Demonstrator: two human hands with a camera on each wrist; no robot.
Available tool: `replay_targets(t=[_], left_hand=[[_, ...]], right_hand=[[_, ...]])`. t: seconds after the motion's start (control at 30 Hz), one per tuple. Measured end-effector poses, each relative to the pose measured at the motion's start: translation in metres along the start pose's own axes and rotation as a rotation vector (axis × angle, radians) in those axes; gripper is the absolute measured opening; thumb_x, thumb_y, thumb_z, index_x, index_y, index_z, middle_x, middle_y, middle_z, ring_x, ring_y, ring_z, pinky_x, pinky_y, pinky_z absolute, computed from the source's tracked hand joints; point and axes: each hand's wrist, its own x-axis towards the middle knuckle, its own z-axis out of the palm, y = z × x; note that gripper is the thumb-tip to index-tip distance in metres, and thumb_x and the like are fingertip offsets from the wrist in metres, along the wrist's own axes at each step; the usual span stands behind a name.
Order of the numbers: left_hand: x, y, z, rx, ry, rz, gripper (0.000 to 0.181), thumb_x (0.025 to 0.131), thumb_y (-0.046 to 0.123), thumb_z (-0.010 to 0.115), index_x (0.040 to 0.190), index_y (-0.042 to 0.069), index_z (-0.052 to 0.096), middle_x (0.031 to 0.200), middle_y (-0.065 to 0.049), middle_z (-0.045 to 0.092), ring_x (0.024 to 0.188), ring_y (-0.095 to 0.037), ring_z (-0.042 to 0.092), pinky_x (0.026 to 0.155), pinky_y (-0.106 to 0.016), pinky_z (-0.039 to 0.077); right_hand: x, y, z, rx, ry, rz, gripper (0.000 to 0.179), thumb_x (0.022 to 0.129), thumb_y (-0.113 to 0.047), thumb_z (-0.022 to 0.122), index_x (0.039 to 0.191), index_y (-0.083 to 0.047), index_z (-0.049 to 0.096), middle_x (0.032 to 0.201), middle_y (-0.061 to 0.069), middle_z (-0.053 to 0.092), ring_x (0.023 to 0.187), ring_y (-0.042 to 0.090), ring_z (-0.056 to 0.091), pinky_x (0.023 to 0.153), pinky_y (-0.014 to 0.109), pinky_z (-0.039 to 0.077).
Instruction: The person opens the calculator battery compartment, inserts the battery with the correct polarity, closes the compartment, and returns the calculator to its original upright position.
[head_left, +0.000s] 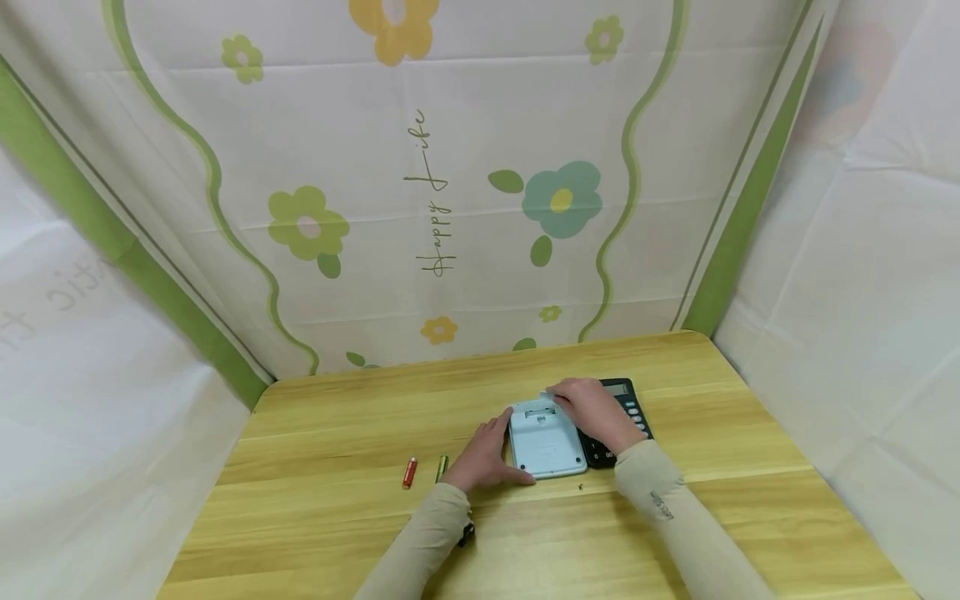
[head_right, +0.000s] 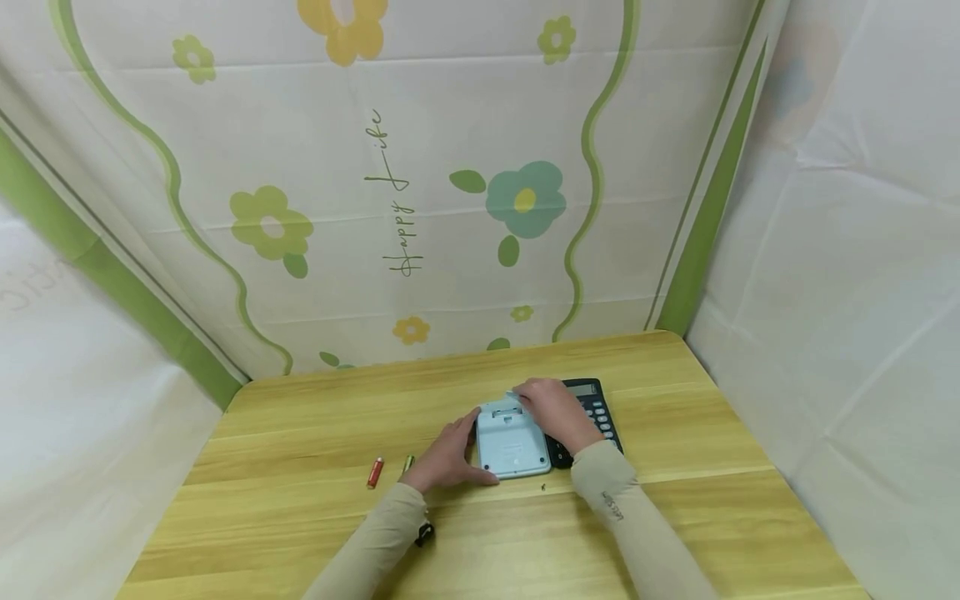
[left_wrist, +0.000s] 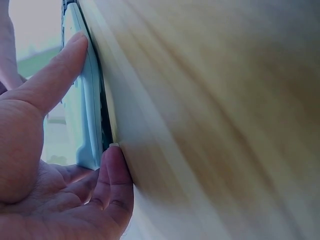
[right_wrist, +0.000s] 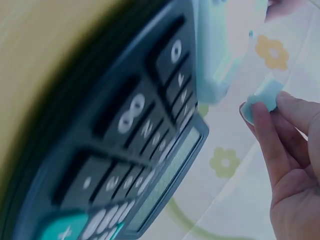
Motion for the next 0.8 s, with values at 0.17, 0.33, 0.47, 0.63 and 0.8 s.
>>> replay_targets(t=[0.17,0.33,0.47,0.63,0.8], left_hand=[[0.000,0.001,0.000,0.003,-0.001,-0.006,0.124,0.076,0.048,0.092,0.167,0.011,0.017,0.166,-0.021,0.032,0.154,-0.046,0.028,0.121,-0.059,0.034],[0.000,0.000,-0.001,-0.004,-0.006,-0.014,0.124,0.076,0.048,0.092,0.167,0.013,0.017,0.167,-0.020,0.031,0.155,-0.046,0.026,0.121,-0.060,0.033],[0.000,0.001,0.000,-0.007,-0.005,-0.021,0.123,0.075,0.048,0.092,0.167,0.013,0.017,0.168,-0.019,0.031,0.155,-0.045,0.026,0.122,-0.059,0.033],[0.000,0.002,-0.001,-0.005,-0.005,-0.021,0.123,0.075,0.048,0.092,0.167,0.013,0.017,0.168,-0.018,0.031,0.155,-0.044,0.027,0.122,-0.058,0.033],[0.000,0.002,-0.001,-0.006,-0.005,-0.019,0.123,0.075,0.049,0.092,0.167,0.013,0.018,0.168,-0.018,0.031,0.155,-0.044,0.026,0.122,-0.058,0.032]], right_hand=[[-0.005,0.016,-0.011,0.043,0.059,0.055,0.020,0.098,-0.008,0.071,0.117,-0.004,0.078,0.110,0.012,0.078,0.096,0.027,0.075,0.082,0.043,0.062],[-0.013,0.035,-0.023,0.044,0.112,0.110,0.018,0.096,-0.010,0.074,0.113,-0.004,0.078,0.110,0.014,0.078,0.097,0.031,0.074,0.082,0.047,0.062],[-0.020,0.050,-0.034,0.031,0.137,0.159,0.018,0.096,-0.011,0.074,0.112,-0.003,0.078,0.111,0.016,0.077,0.099,0.034,0.073,0.083,0.050,0.061],[-0.030,0.071,-0.042,0.029,0.163,0.211,0.019,0.097,-0.010,0.072,0.113,-0.001,0.077,0.112,0.020,0.075,0.096,0.036,0.072,0.081,0.051,0.061],[-0.040,0.088,-0.049,0.033,0.170,0.271,0.020,0.099,-0.011,0.070,0.115,-0.001,0.076,0.112,0.021,0.074,0.094,0.036,0.072,0.079,0.051,0.061]])
